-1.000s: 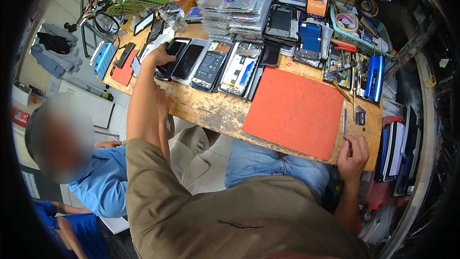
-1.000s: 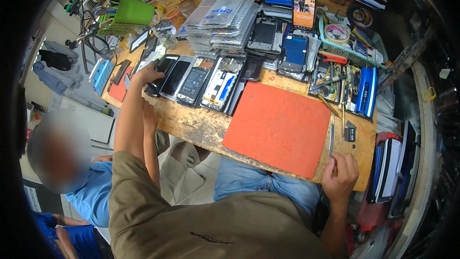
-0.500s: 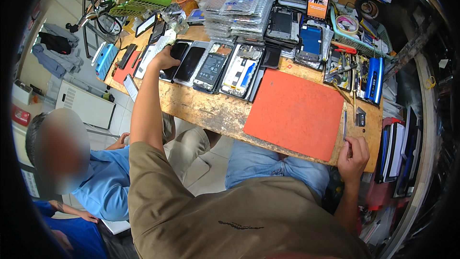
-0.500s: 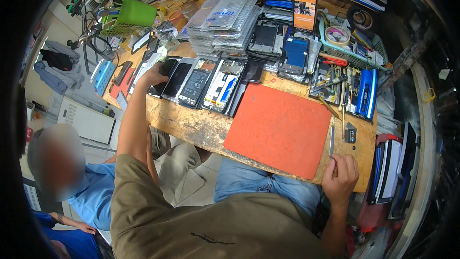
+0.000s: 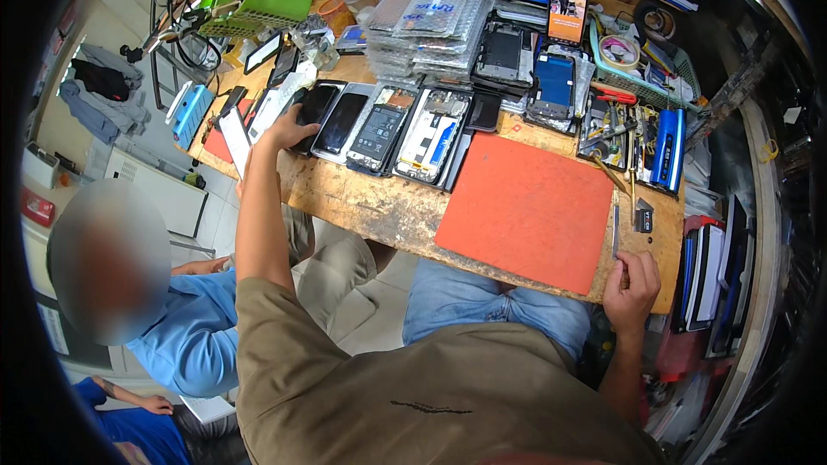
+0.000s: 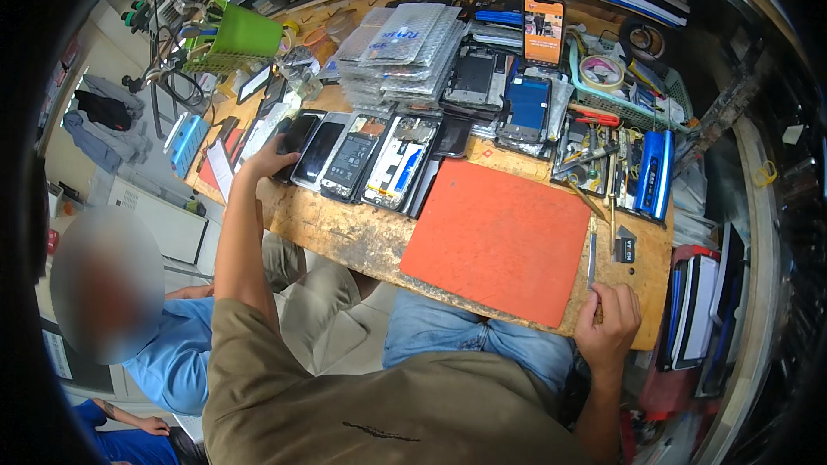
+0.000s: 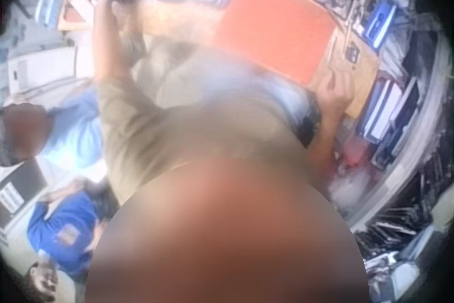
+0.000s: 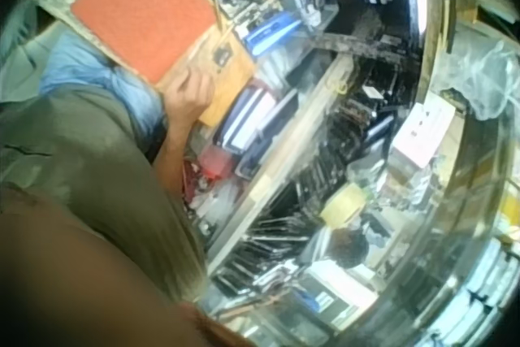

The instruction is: The person disassembles a smartphone using a screwdriver and a metal prying tool. They remove the screws, pry open the casing, and separate the screen from the body. The person then removes the battery and places the components on the table.

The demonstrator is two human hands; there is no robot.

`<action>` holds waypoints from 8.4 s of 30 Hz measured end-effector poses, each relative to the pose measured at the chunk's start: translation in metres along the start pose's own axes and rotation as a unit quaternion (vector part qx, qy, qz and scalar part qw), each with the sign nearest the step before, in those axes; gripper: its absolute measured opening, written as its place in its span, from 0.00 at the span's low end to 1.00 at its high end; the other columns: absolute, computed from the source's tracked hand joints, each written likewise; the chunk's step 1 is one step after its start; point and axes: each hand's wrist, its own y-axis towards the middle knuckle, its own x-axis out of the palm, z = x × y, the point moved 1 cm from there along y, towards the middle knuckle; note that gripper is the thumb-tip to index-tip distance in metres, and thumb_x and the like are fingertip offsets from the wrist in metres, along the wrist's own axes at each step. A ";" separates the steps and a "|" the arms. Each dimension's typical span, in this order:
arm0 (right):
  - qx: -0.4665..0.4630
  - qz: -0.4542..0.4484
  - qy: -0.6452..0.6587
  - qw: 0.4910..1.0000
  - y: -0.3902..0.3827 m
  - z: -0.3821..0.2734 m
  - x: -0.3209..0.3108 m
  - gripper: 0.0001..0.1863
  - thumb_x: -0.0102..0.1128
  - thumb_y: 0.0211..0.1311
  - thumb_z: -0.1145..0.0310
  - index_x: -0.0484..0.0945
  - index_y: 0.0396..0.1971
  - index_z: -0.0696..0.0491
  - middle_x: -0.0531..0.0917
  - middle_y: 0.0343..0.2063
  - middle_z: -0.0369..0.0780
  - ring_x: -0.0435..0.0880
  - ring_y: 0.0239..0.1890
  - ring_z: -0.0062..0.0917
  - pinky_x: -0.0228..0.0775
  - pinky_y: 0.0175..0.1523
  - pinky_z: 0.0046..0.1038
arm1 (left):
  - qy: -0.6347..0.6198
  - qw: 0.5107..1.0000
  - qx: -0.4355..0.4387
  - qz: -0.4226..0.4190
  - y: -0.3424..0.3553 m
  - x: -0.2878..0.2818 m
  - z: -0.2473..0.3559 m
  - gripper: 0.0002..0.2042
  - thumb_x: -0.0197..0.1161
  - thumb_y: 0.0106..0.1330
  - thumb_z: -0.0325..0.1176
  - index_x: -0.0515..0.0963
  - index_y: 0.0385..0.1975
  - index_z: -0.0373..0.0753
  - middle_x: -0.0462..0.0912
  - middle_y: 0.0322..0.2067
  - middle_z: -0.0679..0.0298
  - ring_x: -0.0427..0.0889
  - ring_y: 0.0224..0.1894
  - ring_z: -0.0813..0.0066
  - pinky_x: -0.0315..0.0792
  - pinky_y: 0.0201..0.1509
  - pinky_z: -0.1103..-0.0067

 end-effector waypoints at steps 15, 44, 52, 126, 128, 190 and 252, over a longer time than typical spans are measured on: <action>-0.001 -0.004 -0.001 1.000 0.001 -0.002 0.001 0.08 0.60 0.55 0.83 0.80 0.35 0.60 0.75 0.28 0.48 0.77 0.32 0.46 0.67 0.38 0.44 | -0.033 0.997 -0.042 0.056 0.026 0.004 0.006 0.55 0.82 0.47 0.54 0.64 0.72 0.28 0.78 0.62 0.34 0.79 0.66 0.47 0.72 0.72 0.64; 0.004 -0.008 -0.004 1.000 0.001 -0.003 0.000 0.08 0.60 0.55 0.83 0.80 0.35 0.60 0.74 0.27 0.46 0.76 0.31 0.45 0.65 0.37 0.44 | 0.027 0.995 -0.047 0.083 0.016 -0.016 0.059 0.40 0.61 0.65 0.65 0.82 0.59 0.29 0.81 0.62 0.40 0.81 0.65 0.48 0.71 0.71 0.62; 0.010 0.001 0.001 1.000 0.000 0.000 0.002 0.08 0.60 0.55 0.83 0.80 0.35 0.59 0.74 0.27 0.46 0.76 0.30 0.44 0.65 0.37 0.43 | 0.018 0.989 -0.148 0.016 0.053 -0.005 0.012 0.29 0.59 0.67 0.39 0.72 0.68 0.32 0.74 0.69 0.45 0.77 0.68 0.44 0.71 0.72 0.60; 0.061 -0.026 -0.027 0.997 -0.001 -0.001 0.007 0.04 0.56 0.60 0.82 0.78 0.34 0.61 0.70 0.25 0.42 0.70 0.25 0.31 0.59 0.28 0.33 | -0.206 0.832 0.508 0.085 -0.165 0.149 0.425 0.14 0.64 0.61 0.34 0.80 0.41 0.31 0.87 0.30 0.50 0.88 0.32 0.51 0.81 0.33 0.59; 0.078 -0.025 -0.014 0.997 -0.002 -0.001 0.006 0.04 0.56 0.60 0.82 0.79 0.35 0.61 0.70 0.25 0.43 0.71 0.25 0.31 0.59 0.29 0.34 | -0.208 0.833 0.505 0.090 -0.165 0.149 0.425 0.14 0.64 0.61 0.34 0.80 0.42 0.31 0.87 0.30 0.49 0.89 0.32 0.51 0.81 0.34 0.58; 0.011 0.035 -0.005 0.999 -0.009 0.009 0.008 0.04 0.59 0.53 0.80 0.77 0.30 0.58 0.72 0.25 0.47 0.75 0.29 0.46 0.63 0.36 0.45 | -0.560 0.251 0.783 0.101 -0.299 -0.086 0.326 0.11 0.64 0.70 0.32 0.84 0.46 0.35 0.87 0.39 0.56 0.86 0.43 0.61 0.78 0.51 0.69; -0.004 -0.041 0.177 0.983 0.147 0.015 0.004 0.06 0.66 0.63 0.72 0.84 0.36 0.58 0.82 0.25 0.41 0.82 0.26 0.28 0.72 0.34 0.31 | 0.158 0.599 0.734 -0.279 -0.276 0.239 0.160 0.55 0.77 0.49 0.53 0.58 0.78 0.42 0.59 0.77 0.49 0.58 0.77 0.41 0.55 0.81 0.55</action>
